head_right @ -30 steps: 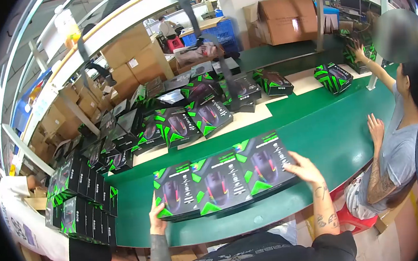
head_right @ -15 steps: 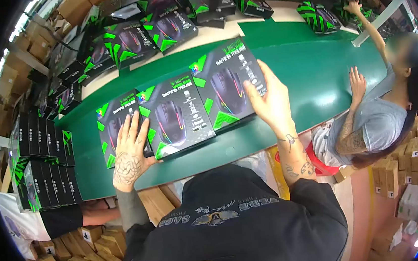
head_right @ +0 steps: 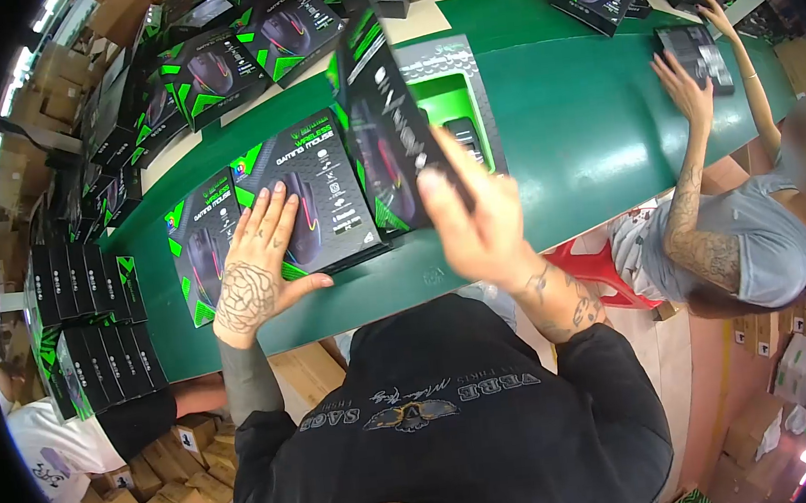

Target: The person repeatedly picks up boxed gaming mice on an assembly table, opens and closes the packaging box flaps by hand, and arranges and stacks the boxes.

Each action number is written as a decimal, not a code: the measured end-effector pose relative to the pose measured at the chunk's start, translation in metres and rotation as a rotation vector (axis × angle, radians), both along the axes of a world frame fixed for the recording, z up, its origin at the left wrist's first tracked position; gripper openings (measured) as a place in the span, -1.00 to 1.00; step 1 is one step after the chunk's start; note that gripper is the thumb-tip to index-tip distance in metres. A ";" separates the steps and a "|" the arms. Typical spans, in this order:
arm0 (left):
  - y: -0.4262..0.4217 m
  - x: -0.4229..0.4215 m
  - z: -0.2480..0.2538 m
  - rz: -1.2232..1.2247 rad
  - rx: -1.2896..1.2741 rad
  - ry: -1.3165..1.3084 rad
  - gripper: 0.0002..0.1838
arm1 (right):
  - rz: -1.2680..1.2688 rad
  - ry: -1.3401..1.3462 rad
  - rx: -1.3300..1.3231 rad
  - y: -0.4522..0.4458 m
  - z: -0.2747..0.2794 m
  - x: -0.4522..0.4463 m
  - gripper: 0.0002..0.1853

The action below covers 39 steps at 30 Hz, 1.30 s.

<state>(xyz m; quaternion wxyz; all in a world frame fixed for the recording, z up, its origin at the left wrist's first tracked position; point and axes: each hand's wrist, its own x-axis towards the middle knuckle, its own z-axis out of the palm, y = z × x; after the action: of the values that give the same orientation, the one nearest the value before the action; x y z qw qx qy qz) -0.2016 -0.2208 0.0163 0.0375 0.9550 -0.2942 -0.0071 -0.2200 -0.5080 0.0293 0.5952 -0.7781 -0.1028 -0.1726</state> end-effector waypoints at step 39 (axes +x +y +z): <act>0.025 -0.057 -0.018 0.195 -0.244 -0.369 -0.42 | -0.357 0.042 -0.191 -0.065 -0.089 0.038 -0.40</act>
<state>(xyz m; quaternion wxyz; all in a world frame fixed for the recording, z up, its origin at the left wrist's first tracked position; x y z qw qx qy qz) -0.2590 -0.1958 -0.0019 0.0988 0.9525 -0.2009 0.2066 -0.1819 -0.5732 -0.0595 0.4807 -0.8403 0.0333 -0.2485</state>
